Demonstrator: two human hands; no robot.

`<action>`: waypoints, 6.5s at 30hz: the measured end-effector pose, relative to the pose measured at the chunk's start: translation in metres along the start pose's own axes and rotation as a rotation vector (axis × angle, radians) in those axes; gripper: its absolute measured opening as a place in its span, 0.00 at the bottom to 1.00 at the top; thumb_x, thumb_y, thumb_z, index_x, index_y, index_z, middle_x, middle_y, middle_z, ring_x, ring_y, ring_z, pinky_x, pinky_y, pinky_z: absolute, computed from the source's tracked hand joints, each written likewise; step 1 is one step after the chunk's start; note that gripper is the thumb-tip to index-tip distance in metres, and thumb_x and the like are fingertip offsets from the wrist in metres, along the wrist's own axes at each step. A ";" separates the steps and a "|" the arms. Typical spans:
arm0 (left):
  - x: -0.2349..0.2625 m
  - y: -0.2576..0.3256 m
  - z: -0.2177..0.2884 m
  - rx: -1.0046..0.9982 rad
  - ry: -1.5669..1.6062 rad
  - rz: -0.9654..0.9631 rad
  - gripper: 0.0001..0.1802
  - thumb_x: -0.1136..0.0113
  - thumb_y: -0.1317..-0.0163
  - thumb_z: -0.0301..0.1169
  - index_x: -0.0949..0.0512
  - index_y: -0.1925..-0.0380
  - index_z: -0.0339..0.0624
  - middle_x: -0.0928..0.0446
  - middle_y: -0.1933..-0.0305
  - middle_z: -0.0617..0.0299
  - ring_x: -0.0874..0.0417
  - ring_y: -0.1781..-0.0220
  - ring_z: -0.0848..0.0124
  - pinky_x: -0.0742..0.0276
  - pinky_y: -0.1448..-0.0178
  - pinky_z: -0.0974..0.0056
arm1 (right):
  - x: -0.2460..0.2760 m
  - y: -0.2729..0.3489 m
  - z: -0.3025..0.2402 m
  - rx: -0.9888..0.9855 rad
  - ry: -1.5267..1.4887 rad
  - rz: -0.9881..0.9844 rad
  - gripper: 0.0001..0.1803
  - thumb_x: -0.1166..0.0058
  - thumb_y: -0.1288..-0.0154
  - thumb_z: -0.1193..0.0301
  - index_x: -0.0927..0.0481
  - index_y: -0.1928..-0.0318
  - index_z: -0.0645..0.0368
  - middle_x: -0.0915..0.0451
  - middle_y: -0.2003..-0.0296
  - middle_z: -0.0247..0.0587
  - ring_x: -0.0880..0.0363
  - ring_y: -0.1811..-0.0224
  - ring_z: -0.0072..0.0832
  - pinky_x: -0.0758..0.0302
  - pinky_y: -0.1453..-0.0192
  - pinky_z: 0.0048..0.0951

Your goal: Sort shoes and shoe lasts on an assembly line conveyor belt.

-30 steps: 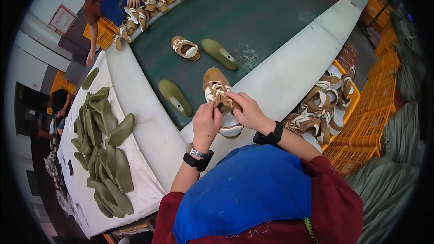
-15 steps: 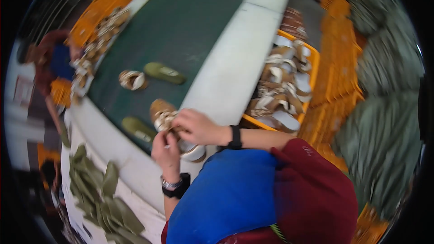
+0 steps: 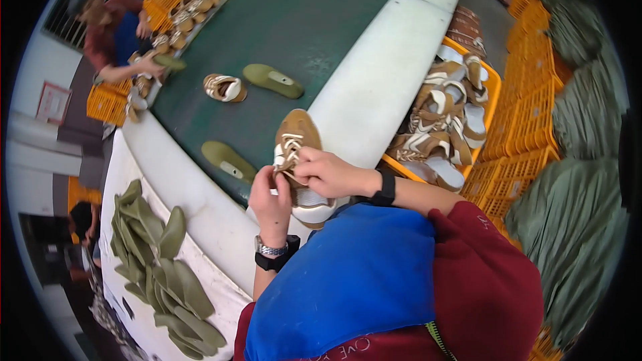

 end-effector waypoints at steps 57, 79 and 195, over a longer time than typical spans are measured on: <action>-0.008 -0.027 -0.022 0.004 -0.158 -0.406 0.29 0.45 0.52 0.19 0.36 0.45 0.32 0.34 0.43 0.38 0.32 0.43 0.42 0.34 0.41 0.51 | -0.015 -0.043 0.003 -0.127 0.505 -0.007 0.20 0.47 0.48 0.73 0.30 0.52 0.51 0.25 0.64 0.43 0.22 0.66 0.44 0.24 0.67 0.42; 0.060 0.048 -0.115 0.957 1.238 -0.178 0.27 0.50 0.41 0.25 0.38 0.41 0.35 0.28 0.47 0.49 0.23 0.48 0.53 0.27 0.43 0.54 | -0.040 -0.034 -0.005 -0.091 -0.109 -0.117 0.34 0.46 0.46 0.74 0.38 0.36 0.56 0.29 0.45 0.50 0.30 0.42 0.43 0.30 0.41 0.37; 0.163 0.323 -0.112 0.806 -0.236 -0.347 0.29 0.40 0.44 0.44 0.27 0.45 0.39 0.24 0.48 0.45 0.23 0.45 0.53 0.28 0.41 0.58 | 0.039 0.080 0.167 -0.078 0.838 -0.585 0.28 0.43 0.43 0.61 0.29 0.43 0.55 0.33 0.41 0.57 0.35 0.40 0.52 0.34 0.37 0.43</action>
Point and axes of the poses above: each hand's wrist, its own y-axis away from the middle knuckle, its own x-axis out of the back of the hand, z = x × y, the point moved 2 cm from there along -y, towards the middle knuckle
